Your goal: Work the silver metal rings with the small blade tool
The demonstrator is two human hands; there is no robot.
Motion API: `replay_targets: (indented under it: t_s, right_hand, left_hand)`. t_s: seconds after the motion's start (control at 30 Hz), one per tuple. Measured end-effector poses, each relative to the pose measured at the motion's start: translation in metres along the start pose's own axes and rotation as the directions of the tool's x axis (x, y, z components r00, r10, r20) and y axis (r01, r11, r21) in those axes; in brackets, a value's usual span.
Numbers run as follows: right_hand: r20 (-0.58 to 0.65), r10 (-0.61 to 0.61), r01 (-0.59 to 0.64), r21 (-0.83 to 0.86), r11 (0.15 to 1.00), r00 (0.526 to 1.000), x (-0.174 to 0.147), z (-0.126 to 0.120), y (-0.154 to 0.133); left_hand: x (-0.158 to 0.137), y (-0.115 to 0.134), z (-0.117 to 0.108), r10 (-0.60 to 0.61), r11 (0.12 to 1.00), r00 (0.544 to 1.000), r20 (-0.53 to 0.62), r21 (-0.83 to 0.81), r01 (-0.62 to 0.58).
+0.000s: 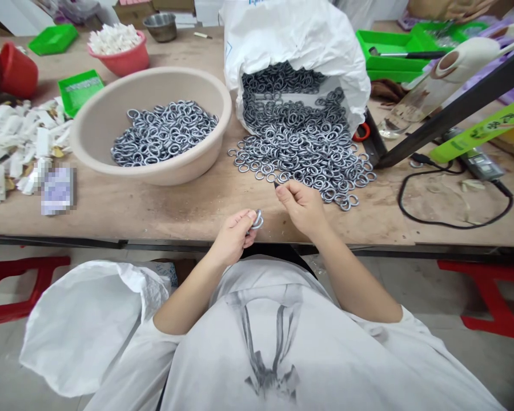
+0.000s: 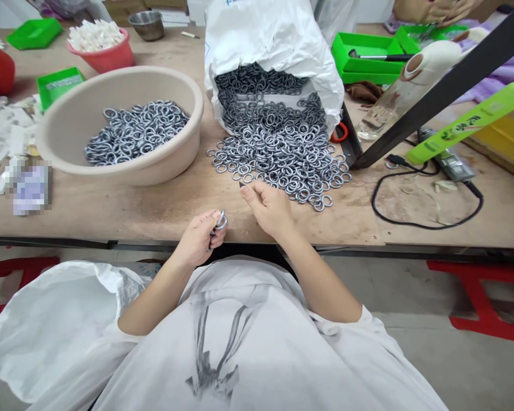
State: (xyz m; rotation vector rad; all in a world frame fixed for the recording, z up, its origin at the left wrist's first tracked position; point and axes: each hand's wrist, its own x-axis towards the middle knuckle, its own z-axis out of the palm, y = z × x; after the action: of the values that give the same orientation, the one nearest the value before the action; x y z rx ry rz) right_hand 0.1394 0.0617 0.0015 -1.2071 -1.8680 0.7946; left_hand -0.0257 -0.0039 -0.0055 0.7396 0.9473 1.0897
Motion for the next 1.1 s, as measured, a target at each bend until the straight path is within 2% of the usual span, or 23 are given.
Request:
replay_targets:
  t_s: [0.07,0.13,0.27,0.4,0.47,0.57,0.67,0.8,0.9,1.0,1.1]
  right_hand:
    - [0.074,-0.068,0.053,0.184,0.981,0.995,-0.003,0.003,-0.005]
    - [0.151,-0.108,0.059,0.299,0.952,0.983,-0.009,0.009,-0.013]
    - [0.227,-0.009,-0.08,0.382,0.921,0.974,-0.01,0.022,-0.017]
    - [0.176,0.097,-0.173,0.494,0.852,0.98,-0.005,0.028,-0.012]
    - [0.163,0.128,-0.194,0.511,0.837,0.978,-0.006,0.028,-0.013]
    - [0.225,0.146,-0.247,0.539,0.805,0.963,-0.012,0.028,-0.019]
    - [0.251,0.17,-0.286,0.556,0.781,0.953,-0.015,0.028,-0.021]
    - [0.286,0.159,-0.289,0.502,0.815,0.945,-0.014,0.025,-0.019]
    - [0.328,0.097,-0.261,0.502,0.825,0.94,-0.015,0.022,-0.018]
    - [0.304,0.047,-0.198,0.488,0.85,0.952,-0.019,0.023,-0.018]
    - [0.188,0.044,-0.112,0.368,0.923,0.981,-0.023,0.026,-0.017]
  left_hand:
    - [0.001,0.001,0.0,0.011,1.0,0.999,-0.034,-0.016,-0.012]
    - [0.003,0.001,0.0,0.018,1.0,0.999,-0.051,-0.02,-0.019]
    - [0.003,-0.001,0.0,0.011,1.0,0.998,-0.068,-0.019,-0.012]
    - [0.002,-0.001,-0.002,0.04,0.998,0.996,-0.078,-0.035,-0.043]
    - [0.004,-0.002,-0.002,0.075,0.996,0.991,-0.109,-0.029,-0.079]
    - [0.007,-0.004,-0.002,0.132,0.991,0.979,-0.156,-0.002,-0.134]
    - [0.009,-0.009,-0.004,0.181,0.983,0.972,-0.15,0.054,-0.174]
    - [0.007,-0.012,-0.01,0.252,0.95,0.963,-0.097,0.216,-0.227]
    - [0.005,-0.011,-0.013,0.292,0.926,0.951,-0.105,0.279,-0.254]
    - [0.006,-0.011,-0.01,0.251,0.957,0.957,-0.142,0.187,-0.223]
    - [0.01,-0.012,-0.003,0.15,0.989,0.974,-0.168,0.019,-0.149]
